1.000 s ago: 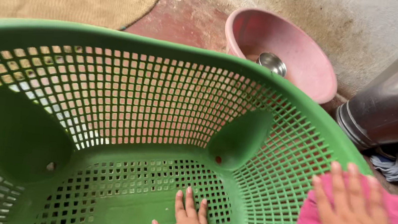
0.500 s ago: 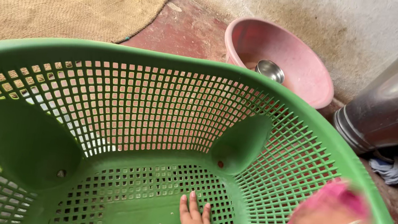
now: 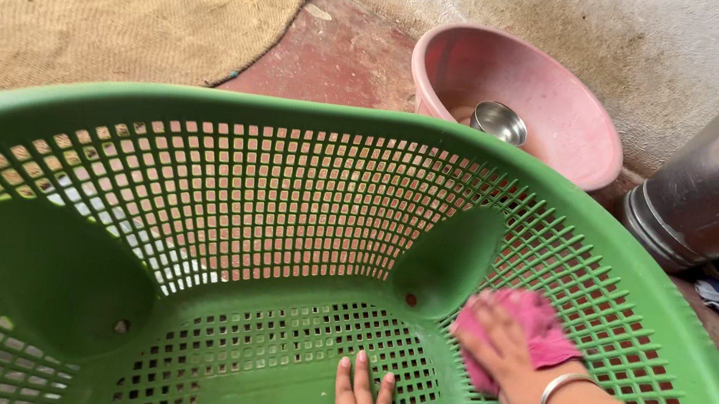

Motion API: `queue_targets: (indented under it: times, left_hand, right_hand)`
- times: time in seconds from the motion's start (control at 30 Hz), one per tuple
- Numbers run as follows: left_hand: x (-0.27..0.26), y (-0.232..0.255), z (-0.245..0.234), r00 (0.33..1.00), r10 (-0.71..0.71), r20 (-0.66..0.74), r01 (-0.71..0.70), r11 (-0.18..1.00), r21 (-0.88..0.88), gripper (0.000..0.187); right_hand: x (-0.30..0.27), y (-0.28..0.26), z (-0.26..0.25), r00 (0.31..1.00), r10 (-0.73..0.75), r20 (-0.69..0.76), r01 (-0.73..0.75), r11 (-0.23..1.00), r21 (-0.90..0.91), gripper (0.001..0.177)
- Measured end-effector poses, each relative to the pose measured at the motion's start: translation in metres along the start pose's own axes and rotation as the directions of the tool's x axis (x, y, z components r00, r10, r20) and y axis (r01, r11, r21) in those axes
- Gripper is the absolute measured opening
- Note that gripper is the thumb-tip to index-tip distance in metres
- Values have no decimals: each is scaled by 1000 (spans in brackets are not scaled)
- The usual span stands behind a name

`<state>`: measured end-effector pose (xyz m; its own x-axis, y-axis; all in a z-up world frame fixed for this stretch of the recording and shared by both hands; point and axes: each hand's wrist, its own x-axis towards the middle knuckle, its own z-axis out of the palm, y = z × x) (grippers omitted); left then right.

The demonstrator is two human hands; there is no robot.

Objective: The person removes stainless steel plates, bowls, cups, and utensils from a green plastic basket and places them on the floor. Then the person wipes the inside of the basket with a pink cloth.

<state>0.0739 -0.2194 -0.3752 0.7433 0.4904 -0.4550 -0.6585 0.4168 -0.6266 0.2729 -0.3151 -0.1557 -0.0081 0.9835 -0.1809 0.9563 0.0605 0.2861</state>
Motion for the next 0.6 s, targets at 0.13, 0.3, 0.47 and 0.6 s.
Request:
queue_targets:
  times: [0.13, 0.3, 0.47, 0.6]
  left_hand:
    - [-8, -9, 4, 998, 29, 50, -35, 992, 119, 117]
    - [-18, -12, 28, 991, 56, -119, -42, 992, 115, 112]
    - [-25, -22, 31, 989, 87, -123, -64, 982, 179, 108]
    - [-25, -19, 38, 990, 76, -115, -96, 979, -180, 110]
  right_hand:
    - [-26, -11, -13, 876, -171, 450, 84, 975, 208, 69]
    - [-53, 5, -126, 425, 32, 904, -318, 941, 116, 28]
    - [-30, 49, -179, 918, 325, 226, -224, 898, -380, 44]
    - [2, 35, -145, 938, 209, -276, -324, 810, -488, 82]
